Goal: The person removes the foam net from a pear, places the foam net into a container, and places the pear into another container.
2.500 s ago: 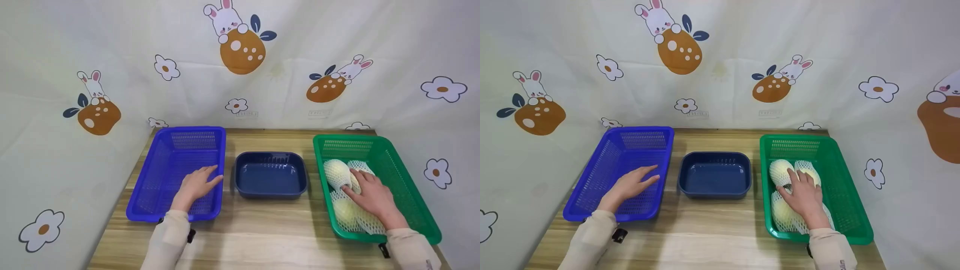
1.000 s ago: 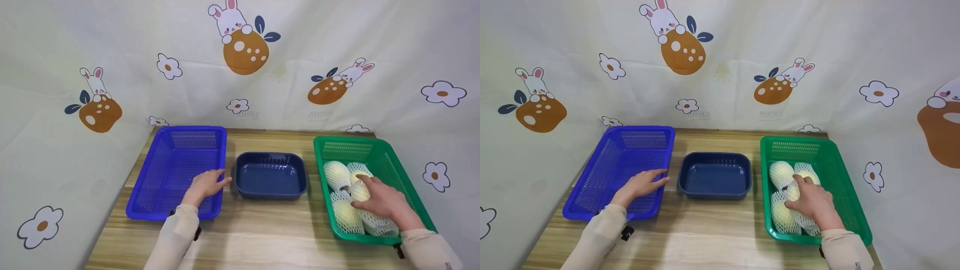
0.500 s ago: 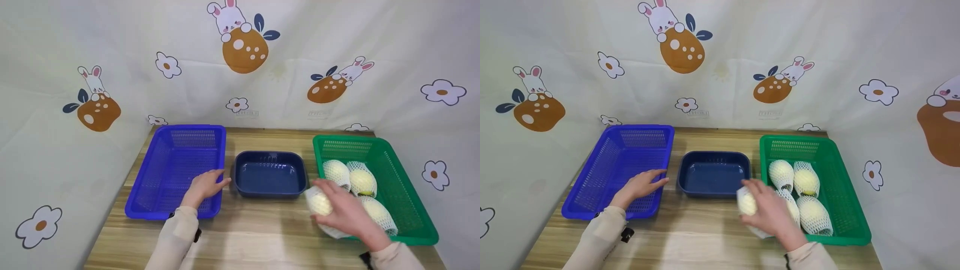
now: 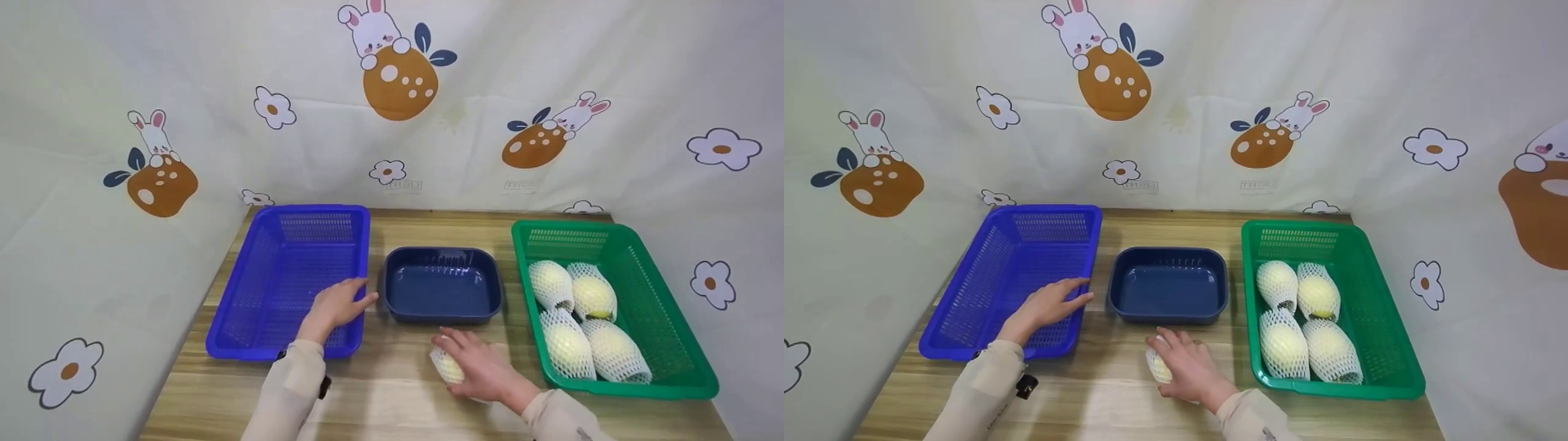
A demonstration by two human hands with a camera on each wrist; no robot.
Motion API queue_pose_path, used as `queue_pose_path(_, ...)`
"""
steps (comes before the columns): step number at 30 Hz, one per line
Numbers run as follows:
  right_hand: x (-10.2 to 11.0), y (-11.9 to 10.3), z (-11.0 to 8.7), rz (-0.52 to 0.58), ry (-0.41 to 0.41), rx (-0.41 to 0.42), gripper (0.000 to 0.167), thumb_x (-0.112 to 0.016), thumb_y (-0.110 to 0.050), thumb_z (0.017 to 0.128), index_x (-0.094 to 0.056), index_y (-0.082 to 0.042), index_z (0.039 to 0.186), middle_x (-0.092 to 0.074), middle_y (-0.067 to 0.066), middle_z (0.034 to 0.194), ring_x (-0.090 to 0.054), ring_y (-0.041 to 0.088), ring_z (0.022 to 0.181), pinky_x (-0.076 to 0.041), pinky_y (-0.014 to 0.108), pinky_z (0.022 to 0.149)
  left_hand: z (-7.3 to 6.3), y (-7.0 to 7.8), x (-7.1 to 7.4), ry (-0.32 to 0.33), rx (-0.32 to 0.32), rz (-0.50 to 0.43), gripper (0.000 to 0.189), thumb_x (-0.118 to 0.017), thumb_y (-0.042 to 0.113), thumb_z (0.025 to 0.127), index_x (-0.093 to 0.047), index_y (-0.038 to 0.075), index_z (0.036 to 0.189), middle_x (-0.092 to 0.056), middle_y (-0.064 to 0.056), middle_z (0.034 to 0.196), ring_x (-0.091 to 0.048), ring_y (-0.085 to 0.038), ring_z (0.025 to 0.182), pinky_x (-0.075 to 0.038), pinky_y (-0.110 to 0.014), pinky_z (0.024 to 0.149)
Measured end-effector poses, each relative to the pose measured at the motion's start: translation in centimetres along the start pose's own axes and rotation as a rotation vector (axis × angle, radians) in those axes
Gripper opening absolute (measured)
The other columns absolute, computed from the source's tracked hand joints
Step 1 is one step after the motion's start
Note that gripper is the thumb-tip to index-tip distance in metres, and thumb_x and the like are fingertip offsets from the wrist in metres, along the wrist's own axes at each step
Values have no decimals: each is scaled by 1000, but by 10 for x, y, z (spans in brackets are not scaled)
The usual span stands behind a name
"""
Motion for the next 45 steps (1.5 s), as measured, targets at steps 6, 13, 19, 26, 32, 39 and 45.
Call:
queue_pose_path(6, -19, 2, 4, -33, -8, 41, 79, -74, -36, 57, -42, -18, 127, -42, 9, 126, -46, 30, 104, -45, 47, 68, 0, 1, -1, -4, -12, -2, 55, -45, 46, 88, -48, 7, 126, -47, -13, 126, -42, -31, 114, -34, -46, 91)
queue_pose_path(13, -29, 6, 4, -30, -15, 61, 81, -74, -35, 56, -42, -17, 128, -43, 9, 125, -45, 28, 105, -45, 46, 67, -2, 0, -2, 17, -18, 1, 54, -46, 45, 87, -50, 6, 125, -48, -14, 125, -44, -33, 112, -35, -47, 89)
queue_pose_path(19, -32, 9, 7, -31, -21, 69, 82, -75, -33, 55, -42, -18, 128, -43, 9, 125, -45, 28, 104, -45, 46, 68, -2, -1, -3, 21, -30, 12, 54, -46, 45, 87, -50, 6, 125, -48, -14, 125, -44, -34, 111, -36, -47, 88)
queue_pose_path(26, -32, 11, 13, -23, -25, 71, 80, -76, -31, 56, -41, -19, 127, -38, 8, 130, -40, 28, 109, -46, 46, 66, -4, -1, -4, 24, -30, 22, 54, -47, 45, 87, -50, 6, 124, -48, -15, 125, -45, -35, 110, -36, -47, 88)
queue_pose_path(32, -35, 15, 15, -25, 7, 135, 90, -78, -33, 58, -35, -14, 134, -34, 12, 134, -32, 33, 118, -41, 49, 80, -4, 0, -3, 26, -25, 21, 54, -47, 45, 87, -50, 6, 124, -47, -14, 125, -44, -35, 110, -36, -48, 88)
queue_pose_path(39, -30, 23, 11, 8, 37, 123, 94, -78, -34, 56, -34, -7, 134, -35, 16, 132, -33, 34, 118, -37, 48, 87, -5, 0, -4, 29, -21, 22, 54, -48, 46, 86, -50, 7, 124, -47, -14, 125, -44, -36, 110, -35, -50, 87)
queue_pose_path(45, -29, 29, 3, 37, 38, 100, 92, -78, -35, 58, -34, -6, 134, -34, 17, 133, -33, 35, 117, -42, 48, 80, -7, 5, -6, 100, -49, 48, 54, -49, 45, 86, -51, 5, 122, -48, -15, 123, -46, -37, 107, -37, -49, 85)
Point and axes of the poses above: each hand's wrist, its own z-axis towards the middle knuckle, its own x-axis out of the back of the hand, y = z × x, the point moved 2 cm from there along z, towards the middle knuckle
